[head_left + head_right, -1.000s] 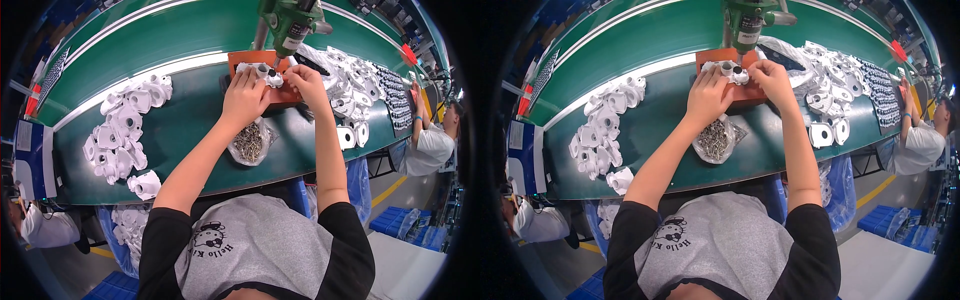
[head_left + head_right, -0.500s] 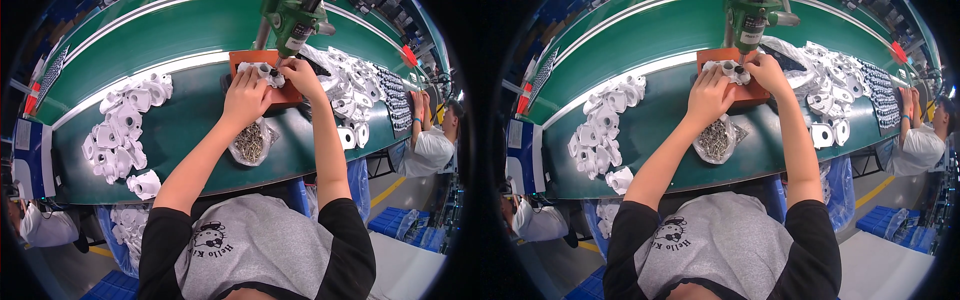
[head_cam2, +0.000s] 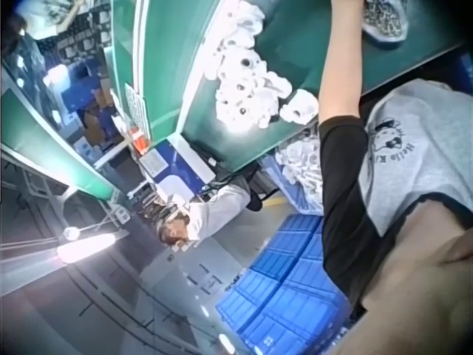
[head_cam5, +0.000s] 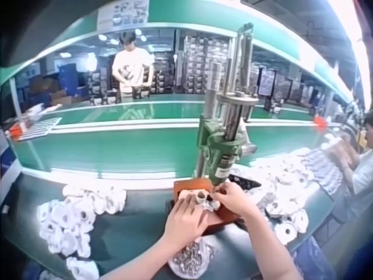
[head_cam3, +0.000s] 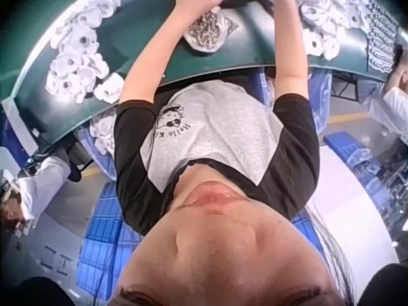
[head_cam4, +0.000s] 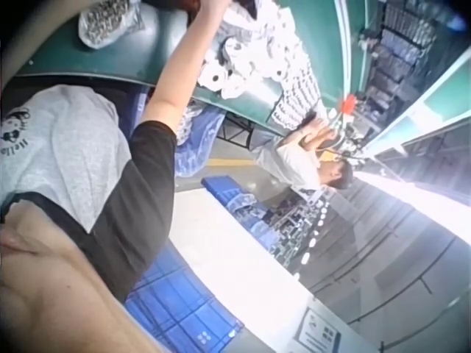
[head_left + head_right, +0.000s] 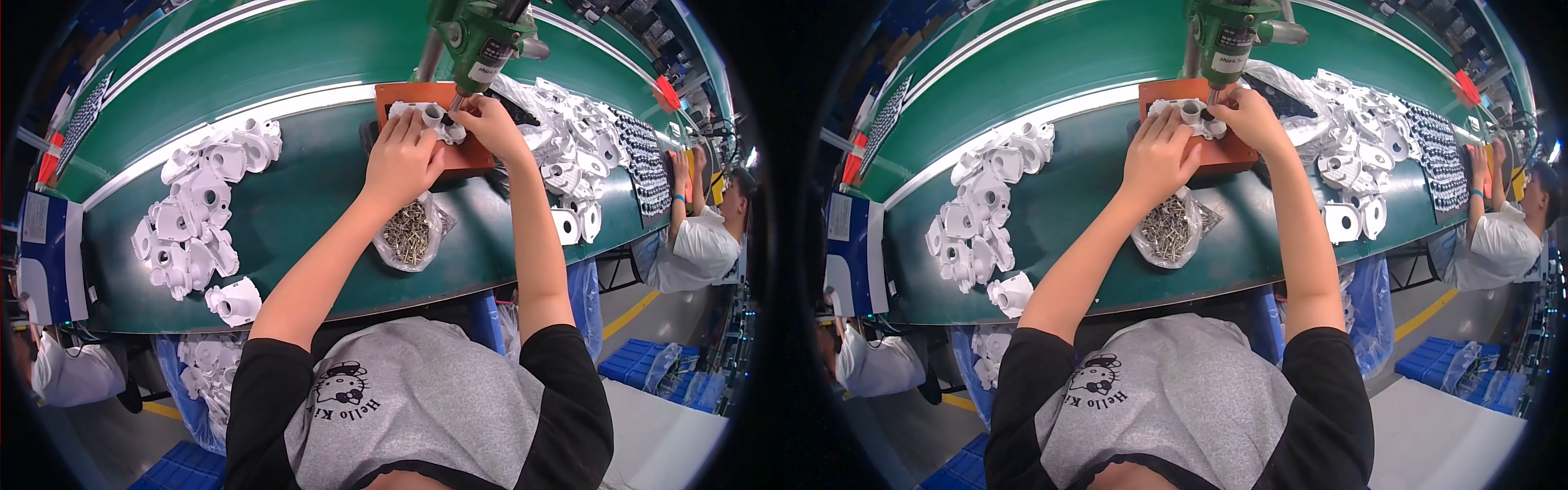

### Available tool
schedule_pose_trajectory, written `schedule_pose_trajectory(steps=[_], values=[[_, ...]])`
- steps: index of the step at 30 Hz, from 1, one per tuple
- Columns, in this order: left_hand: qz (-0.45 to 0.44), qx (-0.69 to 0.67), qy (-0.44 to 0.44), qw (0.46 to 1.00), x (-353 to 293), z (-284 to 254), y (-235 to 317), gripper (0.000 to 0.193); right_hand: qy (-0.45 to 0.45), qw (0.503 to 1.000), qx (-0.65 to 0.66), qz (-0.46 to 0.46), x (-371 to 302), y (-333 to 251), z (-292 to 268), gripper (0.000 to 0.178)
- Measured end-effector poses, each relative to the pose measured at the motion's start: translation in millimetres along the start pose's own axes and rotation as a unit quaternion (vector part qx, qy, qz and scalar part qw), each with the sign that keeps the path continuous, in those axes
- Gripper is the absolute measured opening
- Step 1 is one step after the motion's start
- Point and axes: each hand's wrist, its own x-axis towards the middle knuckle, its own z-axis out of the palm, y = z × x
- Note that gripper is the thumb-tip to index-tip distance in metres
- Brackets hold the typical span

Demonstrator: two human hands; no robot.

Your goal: Use a manual press machine to attach small metal eyelets to plastic components.

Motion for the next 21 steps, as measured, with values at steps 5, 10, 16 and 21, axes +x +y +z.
schedule_pose_trajectory(steps=[5,10,16,21], values=[[0.001,-0.001,-0.001,1.0,0.1,-0.1,-0.1,0.025,-0.003,1.0,0.013,0.004,3.1,-0.6,0.1,0.024],[0.001,-0.001,0.003,1.0,0.5,-0.3,0.4,0.024,-0.002,0.999,-0.042,-0.002,8.5,8.3,3.3,0.026],[-0.001,-0.003,0.009,1.0,-0.3,0.3,-0.7,0.024,-0.024,0.999,-0.017,0.022,1.7,-9.9,-5.9,0.025],[-0.008,-0.005,0.001,1.0,-0.5,0.2,0.6,0.024,0.036,0.963,0.249,0.096,17.2,16.2,-31.7,0.017]])
